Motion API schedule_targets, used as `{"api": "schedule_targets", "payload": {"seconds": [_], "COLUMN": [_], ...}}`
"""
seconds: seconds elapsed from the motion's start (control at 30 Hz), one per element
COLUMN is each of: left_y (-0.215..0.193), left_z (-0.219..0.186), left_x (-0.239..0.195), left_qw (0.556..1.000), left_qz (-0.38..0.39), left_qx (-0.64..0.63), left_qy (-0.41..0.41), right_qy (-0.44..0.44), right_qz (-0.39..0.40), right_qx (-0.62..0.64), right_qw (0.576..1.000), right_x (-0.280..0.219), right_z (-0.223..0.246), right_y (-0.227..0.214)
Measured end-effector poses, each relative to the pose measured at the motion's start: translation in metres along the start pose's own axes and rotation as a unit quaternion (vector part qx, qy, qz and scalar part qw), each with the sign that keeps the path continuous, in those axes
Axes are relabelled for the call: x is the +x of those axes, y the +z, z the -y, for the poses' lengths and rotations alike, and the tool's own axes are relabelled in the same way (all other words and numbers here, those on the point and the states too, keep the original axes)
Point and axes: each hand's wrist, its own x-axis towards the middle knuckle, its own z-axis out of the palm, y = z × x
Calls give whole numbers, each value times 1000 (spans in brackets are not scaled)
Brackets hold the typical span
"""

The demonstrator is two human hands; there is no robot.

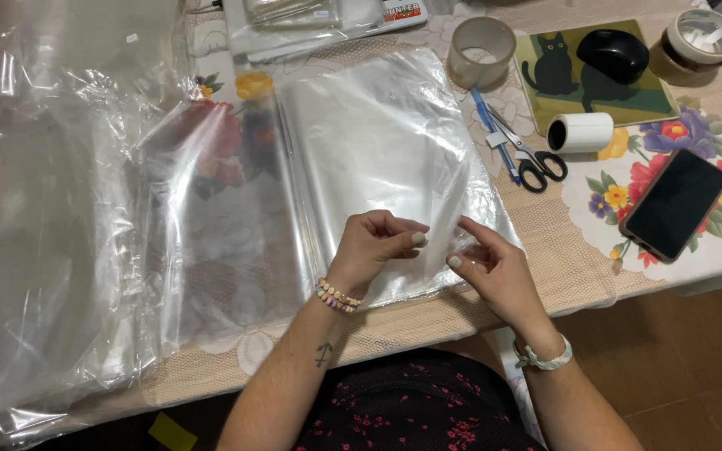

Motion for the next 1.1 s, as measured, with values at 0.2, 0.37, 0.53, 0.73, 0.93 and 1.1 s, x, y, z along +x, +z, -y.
{"api": "schedule_targets", "payload": {"seconds": [0.2, 0.37, 0.53, 0.73, 0.93, 1.1], "left_y": [-15, -71, -129, -171, -135, -18], "left_z": [-22, -40, -64, -50, -34, -14], "left_x": [-16, -51, -122, -188, -167, -83], "left_qw": [1000, 986, 936, 812, 384, 791], "left_qz": [-19, -124, -293, -494, -554, -132], "left_qx": [16, 75, 130, 266, 707, 449], "left_qy": [9, 78, 144, 164, 217, 394], "right_qy": [-26, -6, -20, 6, -31, -68], "right_qz": [-7, -46, -75, -48, -58, -78], "right_qx": [-1, -47, -31, 20, 114, 162], "right_qw": [1000, 998, 997, 999, 991, 981], "right_x": [-4, -16, -8, 4, 7, -1], "right_z": [8, 25, 5, -12, -23, -12], "right_y": [10, 14, 4, 2, 2, 13]}}
